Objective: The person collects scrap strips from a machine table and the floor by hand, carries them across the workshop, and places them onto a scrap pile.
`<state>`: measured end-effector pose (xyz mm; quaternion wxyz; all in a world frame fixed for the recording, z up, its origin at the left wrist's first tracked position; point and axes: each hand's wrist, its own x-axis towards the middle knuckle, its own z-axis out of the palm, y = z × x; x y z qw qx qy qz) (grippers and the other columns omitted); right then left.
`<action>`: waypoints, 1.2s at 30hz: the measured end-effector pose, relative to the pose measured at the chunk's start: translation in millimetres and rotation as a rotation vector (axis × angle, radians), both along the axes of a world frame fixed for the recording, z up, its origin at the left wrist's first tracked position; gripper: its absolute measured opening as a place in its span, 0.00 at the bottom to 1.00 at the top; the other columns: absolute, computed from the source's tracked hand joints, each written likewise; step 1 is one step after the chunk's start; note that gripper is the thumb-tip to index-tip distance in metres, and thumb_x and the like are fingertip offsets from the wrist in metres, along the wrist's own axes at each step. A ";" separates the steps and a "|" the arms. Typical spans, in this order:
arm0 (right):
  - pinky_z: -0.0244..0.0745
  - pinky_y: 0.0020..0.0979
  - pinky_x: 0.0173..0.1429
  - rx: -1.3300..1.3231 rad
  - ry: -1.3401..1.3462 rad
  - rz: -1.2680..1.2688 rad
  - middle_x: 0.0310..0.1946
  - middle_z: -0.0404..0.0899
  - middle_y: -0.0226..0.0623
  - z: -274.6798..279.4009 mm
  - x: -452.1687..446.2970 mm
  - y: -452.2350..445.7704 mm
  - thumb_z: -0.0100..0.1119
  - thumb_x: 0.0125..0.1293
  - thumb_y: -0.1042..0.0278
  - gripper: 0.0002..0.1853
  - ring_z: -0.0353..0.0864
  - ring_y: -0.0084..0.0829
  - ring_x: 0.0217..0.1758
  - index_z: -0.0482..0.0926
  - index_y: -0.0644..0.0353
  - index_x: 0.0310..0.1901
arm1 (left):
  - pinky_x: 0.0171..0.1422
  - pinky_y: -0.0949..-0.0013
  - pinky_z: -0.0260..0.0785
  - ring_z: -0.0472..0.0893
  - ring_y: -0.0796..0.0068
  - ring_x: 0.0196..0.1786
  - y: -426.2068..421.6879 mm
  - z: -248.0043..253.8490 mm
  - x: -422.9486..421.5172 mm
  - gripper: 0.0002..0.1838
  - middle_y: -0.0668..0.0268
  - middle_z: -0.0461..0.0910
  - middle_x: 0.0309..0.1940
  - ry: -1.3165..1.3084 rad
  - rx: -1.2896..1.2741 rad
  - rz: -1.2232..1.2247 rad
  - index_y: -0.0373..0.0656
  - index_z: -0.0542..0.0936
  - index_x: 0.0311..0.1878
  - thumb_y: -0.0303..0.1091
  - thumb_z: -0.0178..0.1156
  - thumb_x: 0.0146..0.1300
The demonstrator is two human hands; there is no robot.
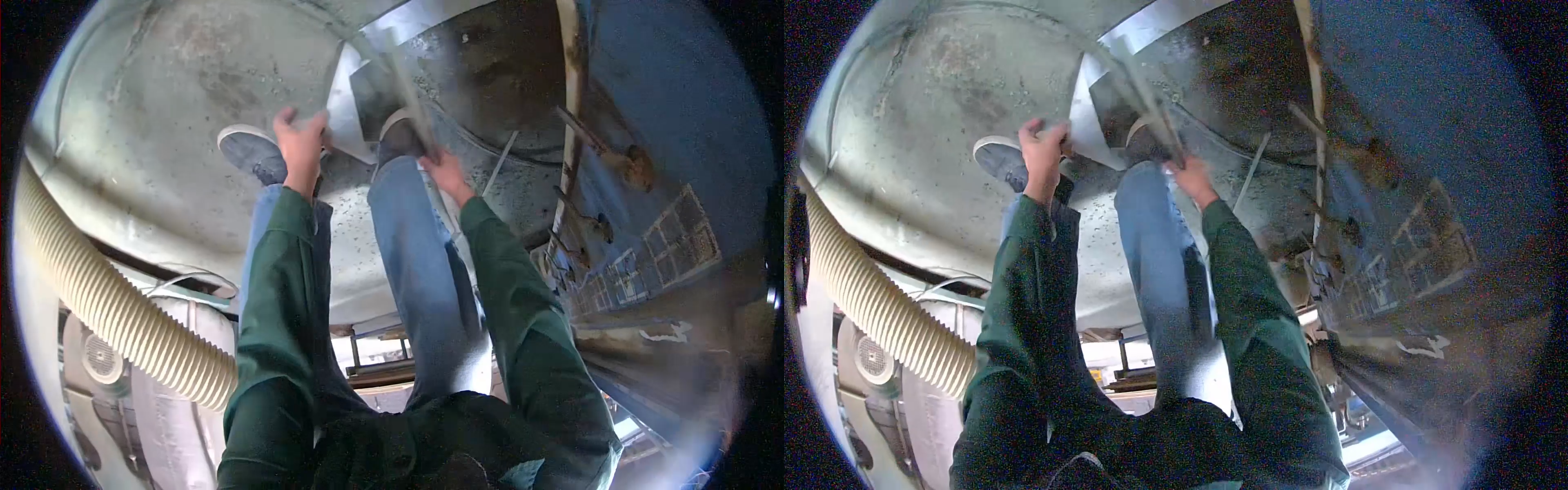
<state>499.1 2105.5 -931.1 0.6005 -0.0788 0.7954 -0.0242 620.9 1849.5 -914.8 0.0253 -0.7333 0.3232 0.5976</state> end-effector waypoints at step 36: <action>0.74 0.46 0.42 0.040 0.616 0.084 0.34 0.79 0.53 45.4 -78.1 35.9 0.62 0.53 0.56 0.19 0.78 0.52 0.41 0.74 0.63 0.40 | 0.25 0.74 0.68 0.78 0.73 0.28 -4.2 52.5 25.8 0.15 0.64 0.77 0.29 0.312 0.478 -0.051 0.40 0.74 0.38 0.40 0.63 0.55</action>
